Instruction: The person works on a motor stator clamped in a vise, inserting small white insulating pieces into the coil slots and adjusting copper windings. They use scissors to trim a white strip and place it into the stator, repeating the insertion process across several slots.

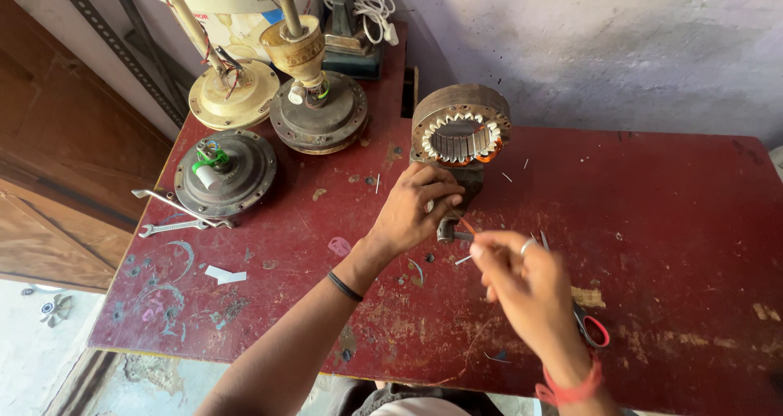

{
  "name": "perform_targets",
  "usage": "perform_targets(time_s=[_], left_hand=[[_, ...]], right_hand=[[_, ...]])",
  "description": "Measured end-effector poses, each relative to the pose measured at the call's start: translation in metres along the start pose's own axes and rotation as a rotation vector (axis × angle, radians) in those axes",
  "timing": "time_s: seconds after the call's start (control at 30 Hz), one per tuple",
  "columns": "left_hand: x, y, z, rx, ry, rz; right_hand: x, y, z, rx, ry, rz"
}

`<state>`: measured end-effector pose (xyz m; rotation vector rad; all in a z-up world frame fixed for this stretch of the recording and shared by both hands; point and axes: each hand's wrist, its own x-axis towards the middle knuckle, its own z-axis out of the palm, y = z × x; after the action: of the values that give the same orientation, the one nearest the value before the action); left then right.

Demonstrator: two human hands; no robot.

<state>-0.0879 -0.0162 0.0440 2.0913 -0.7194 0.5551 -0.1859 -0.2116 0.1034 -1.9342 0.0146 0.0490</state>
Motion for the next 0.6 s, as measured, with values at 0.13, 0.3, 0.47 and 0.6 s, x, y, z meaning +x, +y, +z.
perform_targets(time_s=[0.13,0.3,0.47,0.6], left_hand=[[0.002,-0.001,0.001,-0.018,0.027,-0.034],[0.003,-0.001,0.000,-0.043,0.094,-0.113],[0.002,0.000,0.005,-0.071,0.217,-0.278],[0.000,-0.013,0.008,-0.026,0.455,-0.288]], right_hand=[[0.030,-0.004,-0.002,-0.156,0.153,-0.181],[0.054,0.004,0.004,-0.070,0.268,-0.301],[0.078,0.021,0.019,-0.153,0.466,-0.485],[0.093,0.031,0.032,-0.159,0.574,-0.552]])
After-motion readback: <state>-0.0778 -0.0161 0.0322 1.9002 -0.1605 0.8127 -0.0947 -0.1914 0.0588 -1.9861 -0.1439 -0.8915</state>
